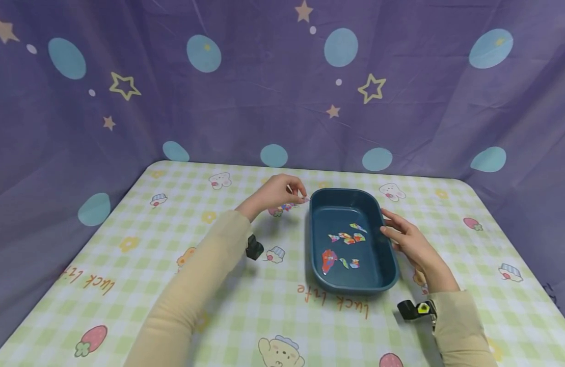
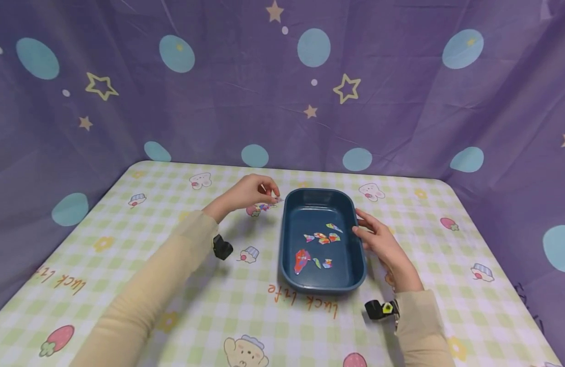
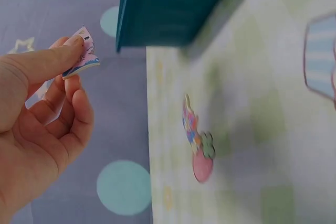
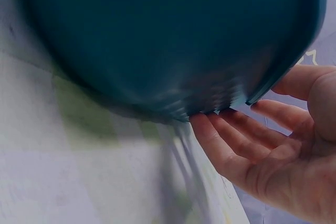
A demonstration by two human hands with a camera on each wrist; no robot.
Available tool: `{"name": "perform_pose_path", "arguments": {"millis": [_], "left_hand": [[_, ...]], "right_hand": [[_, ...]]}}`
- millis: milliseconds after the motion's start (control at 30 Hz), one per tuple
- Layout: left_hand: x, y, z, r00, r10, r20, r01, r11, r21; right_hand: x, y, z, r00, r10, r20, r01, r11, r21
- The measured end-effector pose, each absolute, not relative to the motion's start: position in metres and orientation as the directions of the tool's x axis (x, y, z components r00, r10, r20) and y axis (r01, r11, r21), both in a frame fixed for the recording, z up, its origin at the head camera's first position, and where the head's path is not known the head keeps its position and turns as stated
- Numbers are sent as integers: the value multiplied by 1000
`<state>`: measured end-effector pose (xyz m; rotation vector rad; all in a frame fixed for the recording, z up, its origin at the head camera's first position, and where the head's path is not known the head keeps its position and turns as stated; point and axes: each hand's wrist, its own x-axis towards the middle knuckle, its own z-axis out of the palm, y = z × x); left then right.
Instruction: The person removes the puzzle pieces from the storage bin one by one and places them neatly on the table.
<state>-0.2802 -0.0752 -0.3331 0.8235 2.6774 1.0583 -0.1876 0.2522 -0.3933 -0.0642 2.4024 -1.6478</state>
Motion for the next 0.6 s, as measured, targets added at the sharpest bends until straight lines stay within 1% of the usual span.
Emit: {"name": "perform_pose_path", "arguments": {"millis": [233, 467, 600], "left_hand": [[-289, -95, -346, -879, 472, 72, 382, 605, 698], [-295, -111, -360, -914, 399, 68, 330, 636, 697], [-297, -118, -366, -924, 379, 53, 307, 650, 696]], "right_hand": [[-188, 253, -393, -972, -168, -164, 95, 358, -929], [-187, 253, -393, -973, -163, -162, 93, 368, -925], [-187, 253, -393, -973, -162, -162, 94, 362, -927]]}}
